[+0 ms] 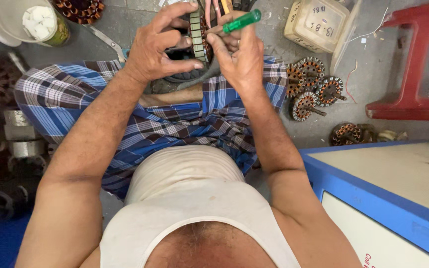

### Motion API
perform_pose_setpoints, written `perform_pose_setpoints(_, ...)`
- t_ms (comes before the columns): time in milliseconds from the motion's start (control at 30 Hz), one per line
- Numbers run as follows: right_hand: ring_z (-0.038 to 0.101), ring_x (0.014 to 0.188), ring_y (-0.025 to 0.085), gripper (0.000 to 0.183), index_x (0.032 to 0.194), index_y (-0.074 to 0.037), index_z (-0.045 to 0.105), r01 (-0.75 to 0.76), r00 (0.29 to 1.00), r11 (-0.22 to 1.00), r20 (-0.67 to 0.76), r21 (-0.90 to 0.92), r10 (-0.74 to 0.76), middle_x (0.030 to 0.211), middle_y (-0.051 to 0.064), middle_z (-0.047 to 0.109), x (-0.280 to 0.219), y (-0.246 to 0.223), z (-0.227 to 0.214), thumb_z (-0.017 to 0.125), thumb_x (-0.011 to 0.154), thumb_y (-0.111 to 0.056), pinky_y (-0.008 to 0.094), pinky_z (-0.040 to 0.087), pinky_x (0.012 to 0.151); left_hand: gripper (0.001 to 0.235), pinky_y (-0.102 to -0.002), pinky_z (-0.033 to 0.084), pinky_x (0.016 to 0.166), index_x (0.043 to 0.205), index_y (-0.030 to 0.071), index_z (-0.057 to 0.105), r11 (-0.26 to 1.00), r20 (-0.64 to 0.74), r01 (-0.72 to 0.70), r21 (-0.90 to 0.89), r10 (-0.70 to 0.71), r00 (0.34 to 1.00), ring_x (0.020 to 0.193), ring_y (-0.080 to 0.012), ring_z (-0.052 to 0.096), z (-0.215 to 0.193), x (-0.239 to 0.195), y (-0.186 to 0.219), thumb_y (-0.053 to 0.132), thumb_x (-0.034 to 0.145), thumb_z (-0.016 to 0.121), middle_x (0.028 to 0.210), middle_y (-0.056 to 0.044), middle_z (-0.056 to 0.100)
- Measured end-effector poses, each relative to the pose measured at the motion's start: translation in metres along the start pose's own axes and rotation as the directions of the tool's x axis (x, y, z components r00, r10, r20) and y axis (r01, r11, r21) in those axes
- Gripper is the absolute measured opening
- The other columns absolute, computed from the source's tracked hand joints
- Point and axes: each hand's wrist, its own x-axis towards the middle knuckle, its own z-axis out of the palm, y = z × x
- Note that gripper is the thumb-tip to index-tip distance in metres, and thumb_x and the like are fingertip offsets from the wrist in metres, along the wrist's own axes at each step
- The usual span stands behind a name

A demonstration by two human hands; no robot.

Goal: The person inserts small white paper insulators into the slots of a fan motor stator and adjusts the metal components by hand and using a screwdriver.

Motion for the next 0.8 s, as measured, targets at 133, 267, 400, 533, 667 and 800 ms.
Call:
perform_pose_setpoints(133,0.082,0.100,0.024,0.042,0.136,-0.001,0.041,-0.102,0.994,0.968,0.055,0.230,0.092,0.107,0.016,0.078,0.003,0.013,-0.006,0.071,0.107,0.004,0.034,0.070,0.086,0.056,-0.032,0.066,0.090,0.090,0.002,0.058,0.999,0.001,0.034,-0.009,-0.034,0.999,0.117,-0.0262,0.075,-0.001,-0.003,0.004,0.032,0.083,0.104,0.157,-0.008,0.051)
perform_pose_setpoints(267,0.079,0.099,0.024,0.048,0.141,0.000,0.035,-0.136,0.990,0.907,0.095,0.398,0.106,0.109,0.017,0.076,0.007,0.020,-0.006,0.069,0.108,0.008,0.035,0.070,0.087,0.055,-0.035,0.066,0.094,0.095,0.004,0.059,1.000,-0.009,0.029,-0.004,-0.029,1.000,0.119,-0.0287,0.075,0.000,-0.003,0.005,0.033,0.080,0.104,0.160,-0.009,0.051)
perform_pose_setpoints(400,0.080,0.099,0.024,0.050,0.143,-0.001,0.033,-0.154,0.986,0.889,0.123,0.431,0.111,0.110,0.017,0.075,0.007,0.027,-0.009,0.069,0.109,0.008,0.036,0.071,0.087,0.057,-0.033,0.067,0.090,0.094,0.004,0.057,0.999,-0.007,0.035,-0.012,-0.035,0.999,0.116,-0.0280,0.075,0.002,-0.005,0.003,0.033,0.082,0.104,0.161,-0.010,0.051)
perform_pose_setpoints(533,0.080,0.099,0.026,0.053,0.147,-0.001,0.032,-0.183,0.980,0.861,0.155,0.474,0.123,0.113,0.019,0.075,0.009,0.033,-0.011,0.068,0.110,0.009,0.037,0.071,0.088,0.058,-0.035,0.068,0.093,0.093,0.005,0.058,0.999,-0.012,0.034,-0.004,-0.034,0.999,0.120,-0.0290,0.075,0.005,-0.007,-0.001,0.037,0.080,0.105,0.160,-0.009,0.051)
perform_pose_setpoints(667,0.080,0.100,0.026,0.058,0.152,-0.003,0.028,-0.191,0.977,0.842,0.183,0.504,0.112,0.111,0.019,0.074,0.011,0.036,-0.013,0.066,0.111,0.009,0.038,0.072,0.090,0.056,-0.034,0.068,0.092,0.090,0.007,0.060,0.999,-0.033,0.013,0.039,-0.012,0.999,0.119,-0.0276,0.075,0.008,-0.007,-0.004,0.039,0.077,0.105,0.159,-0.008,0.051)
perform_pose_setpoints(800,0.080,0.098,0.026,0.055,0.152,-0.002,0.031,-0.193,0.975,0.834,0.196,0.516,0.105,0.113,0.019,0.074,0.013,0.037,-0.014,0.066,0.111,0.009,0.038,0.067,0.086,0.056,-0.033,0.068,0.091,0.088,0.008,0.060,0.998,-0.032,0.011,0.064,-0.009,0.999,0.119,-0.0260,0.075,0.009,-0.009,-0.006,0.040,0.078,0.105,0.160,-0.007,0.051)
